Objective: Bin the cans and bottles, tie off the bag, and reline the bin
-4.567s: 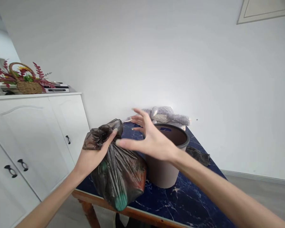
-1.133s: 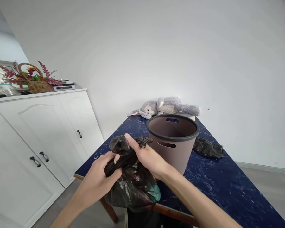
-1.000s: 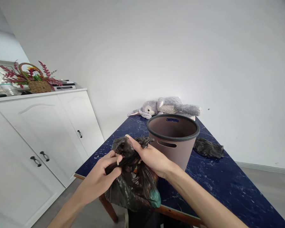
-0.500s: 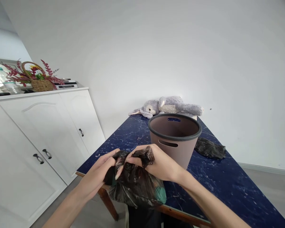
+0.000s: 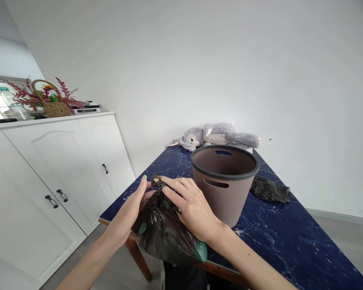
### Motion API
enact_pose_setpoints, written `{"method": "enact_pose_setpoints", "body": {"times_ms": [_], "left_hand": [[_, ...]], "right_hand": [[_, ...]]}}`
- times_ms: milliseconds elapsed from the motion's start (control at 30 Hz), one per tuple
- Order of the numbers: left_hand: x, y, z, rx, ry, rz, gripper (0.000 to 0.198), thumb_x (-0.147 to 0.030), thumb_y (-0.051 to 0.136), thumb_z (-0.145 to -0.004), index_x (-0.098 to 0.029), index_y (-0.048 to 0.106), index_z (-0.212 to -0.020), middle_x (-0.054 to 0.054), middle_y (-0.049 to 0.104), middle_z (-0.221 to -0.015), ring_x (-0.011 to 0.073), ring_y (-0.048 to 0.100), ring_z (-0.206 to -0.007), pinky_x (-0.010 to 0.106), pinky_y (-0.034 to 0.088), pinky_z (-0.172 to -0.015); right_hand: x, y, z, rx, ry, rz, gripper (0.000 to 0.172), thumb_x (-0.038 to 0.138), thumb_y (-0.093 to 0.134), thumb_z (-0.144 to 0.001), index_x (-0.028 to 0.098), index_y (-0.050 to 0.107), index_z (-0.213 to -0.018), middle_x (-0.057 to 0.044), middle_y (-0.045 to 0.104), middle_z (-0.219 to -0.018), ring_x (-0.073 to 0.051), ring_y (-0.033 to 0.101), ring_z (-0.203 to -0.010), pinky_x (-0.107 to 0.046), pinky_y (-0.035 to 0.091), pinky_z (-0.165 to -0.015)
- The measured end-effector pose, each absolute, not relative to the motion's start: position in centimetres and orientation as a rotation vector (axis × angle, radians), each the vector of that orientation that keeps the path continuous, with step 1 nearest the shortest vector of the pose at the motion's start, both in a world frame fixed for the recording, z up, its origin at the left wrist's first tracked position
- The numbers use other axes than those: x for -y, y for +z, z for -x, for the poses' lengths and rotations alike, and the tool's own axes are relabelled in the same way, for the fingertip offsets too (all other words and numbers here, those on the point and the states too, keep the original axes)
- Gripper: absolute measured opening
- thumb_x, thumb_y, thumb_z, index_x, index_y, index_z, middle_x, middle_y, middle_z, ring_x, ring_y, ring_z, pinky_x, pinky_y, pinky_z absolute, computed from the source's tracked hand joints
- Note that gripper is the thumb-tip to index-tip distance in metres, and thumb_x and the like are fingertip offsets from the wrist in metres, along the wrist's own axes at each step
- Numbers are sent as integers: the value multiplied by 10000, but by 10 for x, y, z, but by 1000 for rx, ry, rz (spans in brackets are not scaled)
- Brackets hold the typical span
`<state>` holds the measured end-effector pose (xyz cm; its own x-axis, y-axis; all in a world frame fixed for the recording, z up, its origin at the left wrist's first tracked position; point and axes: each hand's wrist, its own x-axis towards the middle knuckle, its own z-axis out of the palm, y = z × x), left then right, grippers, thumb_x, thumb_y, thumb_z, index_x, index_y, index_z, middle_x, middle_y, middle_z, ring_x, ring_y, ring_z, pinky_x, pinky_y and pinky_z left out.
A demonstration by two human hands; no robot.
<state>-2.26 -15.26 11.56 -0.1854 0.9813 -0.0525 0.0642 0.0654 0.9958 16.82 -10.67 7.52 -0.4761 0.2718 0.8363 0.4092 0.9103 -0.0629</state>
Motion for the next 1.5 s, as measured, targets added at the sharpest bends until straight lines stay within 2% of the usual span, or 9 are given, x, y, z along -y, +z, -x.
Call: {"method": "enact_pose_setpoints", "body": {"times_ms": [333, 500, 633, 767, 867, 1000, 1100, 1300, 1500], "left_hand": [[139, 125, 22, -1245, 1324, -1087, 431, -555, 833, -836, -202, 802, -1081, 91, 815, -1039, 253, 756, -951, 276, 589, -770], [138, 118, 35, -1194, 1421, -968, 389, -534, 895, -774, -189, 745, -872, 58, 759, -904, 233, 726, -936, 284, 589, -825], [137, 103, 54, -1163, 1462, -908, 374, -435, 940, -740, -202, 647, -740, -11, 590, -709, 200, 676, -864, 273, 564, -815], [144, 88, 60, -1219, 1414, -969, 442, -437, 960, -697, -211, 580, -702, -24, 499, -704, 186, 605, -821, 256, 511, -757], [153, 82, 51, -1243, 1425, -996, 448, -518, 901, -762, -217, 570, -731, -15, 496, -728, 191, 567, -810, 266, 476, -727], [158, 76, 40, -1187, 1532, -899, 447, -587, 874, -777, -224, 624, -848, -11, 548, -799, 190, 572, -828, 267, 486, -722], [162, 70, 36, -1132, 1583, -810, 437, -583, 875, -783, -228, 631, -856, -10, 565, -827, 193, 596, -894, 268, 518, -779], [180, 65, 25, -1215, 1574, -842, 490, -673, 826, -784, -225, 626, -800, 30, 585, -845, 263, 614, -1030, 278, 509, -708], [194, 59, 27, -1235, 1542, -964, 484, -680, 745, -859, -217, 646, -763, 60, 673, -884, 305, 635, -1107, 300, 540, -754]], "right_hand": [[109, 78, -175, 2178, -151, 532, 458, -42, 423, -940, 204, 652, -1250, -146, 324, -1699, -303, 338, -1540, -507, 448, -1153], [121, 65, -199, 2230, 12, 548, 761, -101, 417, -809, 294, 575, -1440, -77, 369, -1678, -283, 347, -1525, -521, 456, -1158], [141, 42, -225, 2234, 143, 664, 716, -81, 441, -717, 276, 641, -1305, -81, 465, -1596, -309, 426, -1444, -514, 506, -1087], [157, 20, -242, 2180, 222, 776, 729, -79, 411, -662, 286, 650, -1247, -84, 565, -1460, -306, 542, -1314, -504, 551, -1002], [161, 20, -242, 2101, 366, 836, 570, -45, 421, -812, 284, 662, -1210, -99, 603, -1381, -295, 606, -1246, -467, 583, -955], [165, 41, -232, 1943, 672, 889, 177, 235, 521, -1052, 276, 675, -1129, -94, 661, -1261, -240, 697, -1083, -341, 623, -834], [170, 59, -222, 1916, 704, 874, 130, 323, 618, -1034, 286, 665, -1149, -74, 677, -1251, -234, 693, -1105, -332, 618, -879], [161, 68, -193, 2182, 514, 982, 367, 264, 719, -961, 260, 667, -1324, -90, 696, -1279, -319, 681, -1146, -477, 612, -938], [149, 59, -171, 2352, 365, 940, 93, 144, 772, -906, 219, 759, -961, -28, 756, -977, -273, 709, -977, -446, 585, -893]]}}
